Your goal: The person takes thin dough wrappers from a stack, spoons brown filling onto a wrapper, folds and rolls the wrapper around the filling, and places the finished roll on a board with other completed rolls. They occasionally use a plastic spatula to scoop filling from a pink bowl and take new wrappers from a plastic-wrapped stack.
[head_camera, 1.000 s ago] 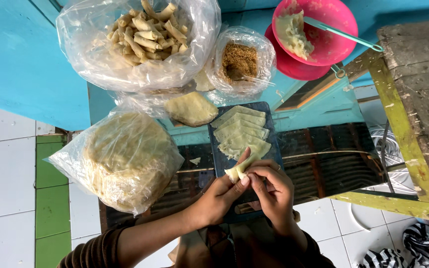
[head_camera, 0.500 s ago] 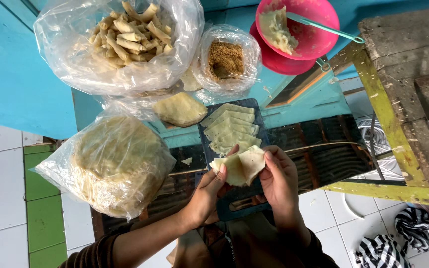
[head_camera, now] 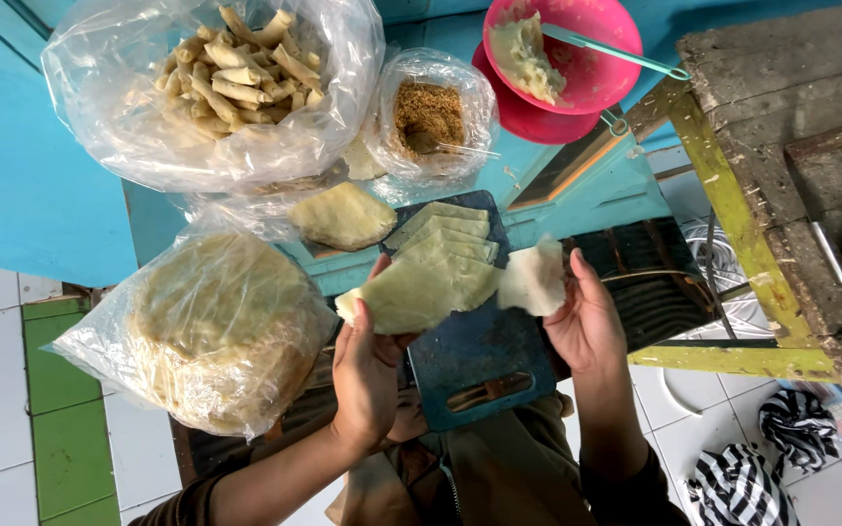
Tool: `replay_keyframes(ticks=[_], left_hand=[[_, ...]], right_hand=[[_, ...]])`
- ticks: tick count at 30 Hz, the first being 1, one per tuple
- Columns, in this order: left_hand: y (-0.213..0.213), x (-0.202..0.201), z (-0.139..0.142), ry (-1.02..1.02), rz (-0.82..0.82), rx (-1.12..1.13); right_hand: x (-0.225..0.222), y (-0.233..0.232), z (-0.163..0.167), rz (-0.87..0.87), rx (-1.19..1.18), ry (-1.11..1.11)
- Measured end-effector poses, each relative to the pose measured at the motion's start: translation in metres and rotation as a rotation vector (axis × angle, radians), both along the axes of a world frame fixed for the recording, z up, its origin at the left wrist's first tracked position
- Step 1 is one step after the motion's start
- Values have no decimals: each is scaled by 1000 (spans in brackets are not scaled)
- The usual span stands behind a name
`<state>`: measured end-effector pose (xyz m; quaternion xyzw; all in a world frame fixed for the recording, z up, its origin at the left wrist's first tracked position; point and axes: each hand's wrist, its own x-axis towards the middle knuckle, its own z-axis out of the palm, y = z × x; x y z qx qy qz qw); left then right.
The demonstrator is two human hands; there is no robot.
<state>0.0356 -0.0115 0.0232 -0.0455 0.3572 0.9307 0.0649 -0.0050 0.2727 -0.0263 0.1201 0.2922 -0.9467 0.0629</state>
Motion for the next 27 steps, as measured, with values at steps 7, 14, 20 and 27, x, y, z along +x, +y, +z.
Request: replay_keyframes(ticks=[7,14,20,27], left_hand=[[-8,-3,11,47,126,-4],[-6,-5,10,7,147,-12],[-6,-6,6,-15,139,8],[-7,-7,1,-13,140,-2]], right_hand=[[7,-33,31,-141,1308,358],[25,-94,42,42,1946,972],[23,-97,48,174,1902,1083],[21,-97,43,189,1846,1106]])
